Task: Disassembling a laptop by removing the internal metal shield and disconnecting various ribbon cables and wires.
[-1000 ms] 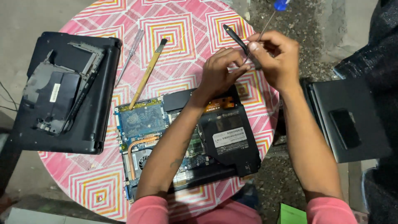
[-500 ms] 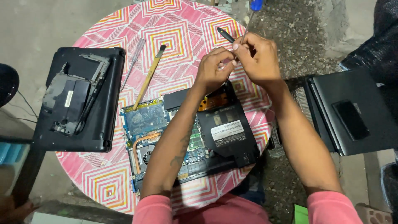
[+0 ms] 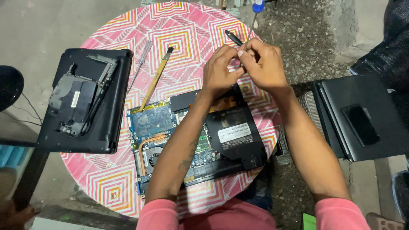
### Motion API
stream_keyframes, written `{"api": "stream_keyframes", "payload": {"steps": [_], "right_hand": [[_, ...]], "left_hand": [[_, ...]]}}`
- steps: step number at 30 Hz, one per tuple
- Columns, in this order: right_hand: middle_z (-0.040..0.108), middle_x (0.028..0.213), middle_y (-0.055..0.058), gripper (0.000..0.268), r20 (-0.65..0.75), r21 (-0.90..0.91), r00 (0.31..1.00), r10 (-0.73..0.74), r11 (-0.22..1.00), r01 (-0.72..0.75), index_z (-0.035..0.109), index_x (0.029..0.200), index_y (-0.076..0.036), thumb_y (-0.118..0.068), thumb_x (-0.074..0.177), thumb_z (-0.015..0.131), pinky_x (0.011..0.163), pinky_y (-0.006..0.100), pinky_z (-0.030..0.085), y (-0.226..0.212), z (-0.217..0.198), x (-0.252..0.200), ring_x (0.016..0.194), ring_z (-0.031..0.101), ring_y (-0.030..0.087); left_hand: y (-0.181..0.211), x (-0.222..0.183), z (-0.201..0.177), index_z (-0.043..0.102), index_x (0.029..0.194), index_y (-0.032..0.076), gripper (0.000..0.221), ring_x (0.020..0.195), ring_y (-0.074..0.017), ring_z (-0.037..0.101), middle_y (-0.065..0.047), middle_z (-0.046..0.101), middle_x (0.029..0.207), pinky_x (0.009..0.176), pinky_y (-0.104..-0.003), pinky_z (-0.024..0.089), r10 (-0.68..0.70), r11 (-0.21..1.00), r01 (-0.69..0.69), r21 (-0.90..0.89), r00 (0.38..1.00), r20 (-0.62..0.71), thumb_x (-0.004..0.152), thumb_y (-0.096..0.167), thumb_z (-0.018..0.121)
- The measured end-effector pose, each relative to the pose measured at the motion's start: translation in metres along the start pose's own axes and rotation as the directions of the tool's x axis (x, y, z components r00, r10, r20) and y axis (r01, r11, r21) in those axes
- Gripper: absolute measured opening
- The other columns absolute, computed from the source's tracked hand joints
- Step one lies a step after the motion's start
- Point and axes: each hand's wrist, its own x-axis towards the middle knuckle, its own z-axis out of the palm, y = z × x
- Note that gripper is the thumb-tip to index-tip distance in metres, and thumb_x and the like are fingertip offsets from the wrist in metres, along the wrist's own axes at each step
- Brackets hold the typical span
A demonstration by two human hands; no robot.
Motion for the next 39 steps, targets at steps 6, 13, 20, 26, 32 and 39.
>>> {"api": "stream_keyframes", "payload": {"steps": [6,13,20,26,32,39], "right_hand": [[0.056,0.066,0.007,0.016,-0.034,-0.086,0.997,-0.065,0.994,0.062,0.064,0.086,0.003,-0.007,0.099,0.064,0.049,0.03,0.035,0.004,0.001,-0.004,0.052,0.041,0.015],[0.059,0.073,0.011,0.017,-0.086,-0.152,0.987,-0.139,0.98,0.125,0.064,0.095,0.007,-0.005,0.105,0.057,0.053,0.034,0.038,-0.019,-0.024,0.0,0.057,0.046,0.02],[0.055,0.073,0.004,0.018,-0.102,0.152,0.994,0.027,0.988,-0.012,0.061,0.097,0.004,-0.006,0.11,0.052,0.058,0.026,0.038,-0.041,-0.025,-0.011,0.063,0.044,0.011],[0.056,0.074,0.004,0.022,-0.163,0.221,0.985,0.061,0.975,-0.024,0.06,0.094,0.002,-0.009,0.11,0.05,0.061,0.025,0.041,-0.032,-0.009,-0.024,0.064,0.048,0.011],[0.055,0.06,0.01,0.027,-0.143,0.515,0.986,0.083,0.857,0.002,0.06,0.09,0.0,-0.01,0.109,0.045,0.055,0.026,0.045,-0.01,0.03,-0.04,0.054,0.056,0.017],[0.056,0.057,0.011,0.026,-0.107,0.595,0.983,0.149,0.802,-0.057,0.06,0.087,0.003,-0.009,0.107,0.048,0.053,0.025,0.047,-0.011,0.051,-0.054,0.052,0.057,0.015]], "left_hand": [[-0.004,-0.005,0.004,0.067,0.088,0.003,0.011,0.083,-0.023,0.06,-0.004,0.065,0.09,0.074,-0.034,0.049,-0.004,0.997,0.003,-0.08,1.0,-0.003,0.08,0.009,0.065],[-0.001,-0.016,-0.026,0.07,0.102,0.005,0.019,0.075,-0.0174,0.059,-0.004,0.063,0.09,0.07,-0.029,0.049,-0.148,0.973,0.155,-0.174,0.988,0.052,0.085,0.012,0.067],[-0.002,-0.05,-0.055,0.075,0.105,0.01,0.029,0.085,-0.0231,0.069,-0.005,0.077,0.094,0.076,-0.037,0.052,-0.295,0.955,0.281,0.092,0.891,0.344,0.083,0.027,0.075],[0.015,-0.065,-0.086,0.077,0.088,0.008,0.028,0.059,-0.0259,0.061,-0.007,0.072,0.077,0.056,-0.04,0.044,-0.333,0.938,0.27,0.219,0.879,0.342,0.089,0.03,0.06],[0.029,-0.07,-0.099,0.076,0.108,0.024,0.021,0.086,-0.033,0.07,-0.008,0.071,0.083,0.077,-0.044,0.055,-0.261,0.962,0.272,-0.009,0.929,0.262,0.1,0.028,0.056],[0.052,-0.073,-0.097,0.074,0.115,0.017,0.023,0.08,-0.0339,0.07,-0.012,0.071,0.084,0.076,-0.042,0.055,-0.207,0.964,0.244,-0.105,0.938,0.279,0.099,0.021,0.058]]}}
